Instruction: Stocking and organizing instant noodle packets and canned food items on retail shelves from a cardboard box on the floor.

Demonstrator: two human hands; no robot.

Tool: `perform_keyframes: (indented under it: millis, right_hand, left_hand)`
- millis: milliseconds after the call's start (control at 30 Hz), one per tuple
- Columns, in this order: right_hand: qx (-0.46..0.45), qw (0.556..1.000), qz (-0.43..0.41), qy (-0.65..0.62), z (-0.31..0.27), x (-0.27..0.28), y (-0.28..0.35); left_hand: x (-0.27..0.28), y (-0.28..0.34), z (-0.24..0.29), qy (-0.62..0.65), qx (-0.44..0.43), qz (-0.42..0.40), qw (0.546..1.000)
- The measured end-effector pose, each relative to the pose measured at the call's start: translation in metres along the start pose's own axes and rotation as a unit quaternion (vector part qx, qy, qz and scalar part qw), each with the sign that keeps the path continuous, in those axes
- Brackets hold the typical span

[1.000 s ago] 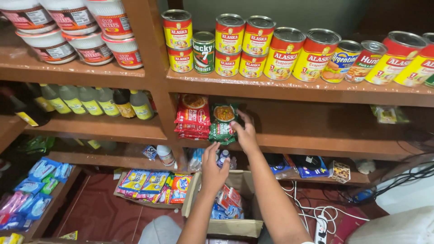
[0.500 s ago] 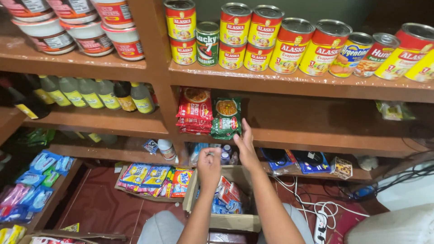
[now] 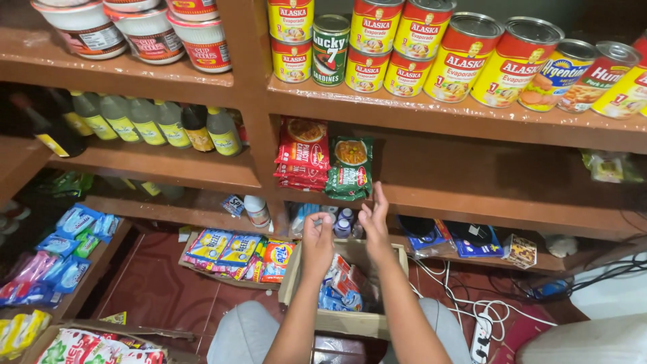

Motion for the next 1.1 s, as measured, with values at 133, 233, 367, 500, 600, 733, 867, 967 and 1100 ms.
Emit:
perform_keyframes:
  millis: [133,233,367,500,600,733,867,967,1100]
  right_hand:
    - [-0.017,0.998,0.053,-0.019,-0.010,-0.020,0.023]
    - [-0.007,0.996,0.089,0.012,-0.011,-0.032,0.034]
    - [0.016,0.995,0.100,0.005,0.003,-0.041,0.053]
    - [-0.001,0.992,0.119,-0.048,0.020,-0.047,0.065]
    - [-0.029,0.986,0.131,-0.094,0.039,-0.047,0.070]
    - [-0.046,0.983,0.139,-0.107,0.056,-0.048,0.076]
    - [-0.072,0.980,0.138,-0.121,0.049,-0.051,0.066]
    - [-0.120,0.976,0.141,-0.118,0.029,-0.055,0.076]
    - [-0.187,0.966,0.147,-0.100,-0.045,-0.062,0.052]
  left_hand:
    - [-0.003,0.004,-0.003,-0.006,0.002,-0.043,0.999]
    - [0.009,-0.004,-0.034,0.000,0.024,-0.023,0.999]
    - [0.018,-0.006,-0.057,0.104,0.030,-0.003,0.994]
    - [0.011,0.002,-0.038,0.079,0.045,-0.005,0.996]
    - [0.011,0.005,-0.050,0.071,0.066,0.007,0.995]
    - [0.011,0.018,-0.053,0.071,0.095,0.013,0.993]
    - [0.003,0.016,-0.049,0.108,0.115,0.007,0.987]
    - [0.008,0.039,-0.045,0.108,0.152,0.028,0.982]
    - [-0.009,0.042,0.003,0.091,0.204,0.050,0.973]
Point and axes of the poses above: each hand's wrist, its own y-axis away from the middle knuckle, its own x-axis out of the back of the hand, z = x × y, the point moved 9 cm from there along -y, towards the middle knuckle, and after that the axes turned 2 degrees about -y, right-handed, at the moved point
